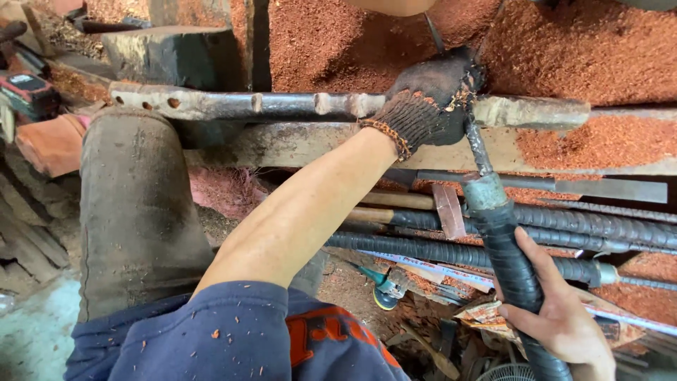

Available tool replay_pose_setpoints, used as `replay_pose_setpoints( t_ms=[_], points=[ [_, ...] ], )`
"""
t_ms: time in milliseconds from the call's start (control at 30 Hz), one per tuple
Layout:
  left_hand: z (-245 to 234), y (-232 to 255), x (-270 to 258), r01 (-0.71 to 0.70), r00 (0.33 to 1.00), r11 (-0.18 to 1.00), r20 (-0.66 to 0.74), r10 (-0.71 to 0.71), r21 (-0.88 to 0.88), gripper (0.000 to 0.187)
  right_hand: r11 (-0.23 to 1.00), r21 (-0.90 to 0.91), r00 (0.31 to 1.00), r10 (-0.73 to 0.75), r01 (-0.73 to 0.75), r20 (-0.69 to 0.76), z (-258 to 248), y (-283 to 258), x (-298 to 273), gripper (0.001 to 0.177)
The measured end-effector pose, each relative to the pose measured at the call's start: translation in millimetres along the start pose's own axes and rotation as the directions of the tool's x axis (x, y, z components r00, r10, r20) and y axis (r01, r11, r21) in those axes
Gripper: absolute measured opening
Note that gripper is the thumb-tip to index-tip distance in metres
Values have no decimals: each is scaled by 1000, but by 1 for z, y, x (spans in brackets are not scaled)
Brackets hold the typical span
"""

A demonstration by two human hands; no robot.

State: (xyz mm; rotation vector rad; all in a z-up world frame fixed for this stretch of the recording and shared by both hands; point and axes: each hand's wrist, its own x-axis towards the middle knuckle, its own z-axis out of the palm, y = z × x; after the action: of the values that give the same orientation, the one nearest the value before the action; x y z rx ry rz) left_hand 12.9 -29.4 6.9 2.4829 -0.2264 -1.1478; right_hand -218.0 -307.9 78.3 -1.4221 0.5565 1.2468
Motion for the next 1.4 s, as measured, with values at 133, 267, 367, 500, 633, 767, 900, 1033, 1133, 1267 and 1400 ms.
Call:
replay_pose_setpoints(
  t_ms=[133,267,367,500,633,767,900,1033,1133,1267,1400],
  points=[
    [4,-1,3,-19,999,1000,-39,18,-19,37,996,0,996,-91,91,1,9,8,-1,117],
    [4,-1,3,-38,998,999,-56,39,19,35,977,4,977,-213,213,8,9,54,4,118],
    [0,2,0,-62,997,996,-35,64,62,40,986,33,986,-164,164,-5,17,39,4,120],
    [13,-8,8,-62,996,996,-67,66,57,30,989,-28,988,-148,146,-45,31,30,8,115],
    [24,-32,8,-116,963,993,-240,120,31,37,936,111,943,-332,333,-30,35,90,25,115],
    [34,-44,8,-263,889,959,-360,283,104,60,921,167,935,-354,352,-18,50,59,28,112],
    [139,-120,73,-252,918,967,-304,254,47,38,968,-49,968,-247,245,-34,31,-1,4,106],
    [102,-87,51,-166,956,984,-233,177,63,37,971,-188,988,-151,151,13,14,-31,0,108],
    [43,-33,21,-113,981,989,-151,126,91,36,979,-175,995,-103,104,14,10,-26,1,109],
    [13,-5,13,-41,998,991,-41,47,126,35,984,-72,986,-164,165,28,14,-5,5,107],
    [11,-3,12,-36,999,988,8,35,150,35,982,-85,986,-167,168,22,19,-6,4,107]
  ],
)
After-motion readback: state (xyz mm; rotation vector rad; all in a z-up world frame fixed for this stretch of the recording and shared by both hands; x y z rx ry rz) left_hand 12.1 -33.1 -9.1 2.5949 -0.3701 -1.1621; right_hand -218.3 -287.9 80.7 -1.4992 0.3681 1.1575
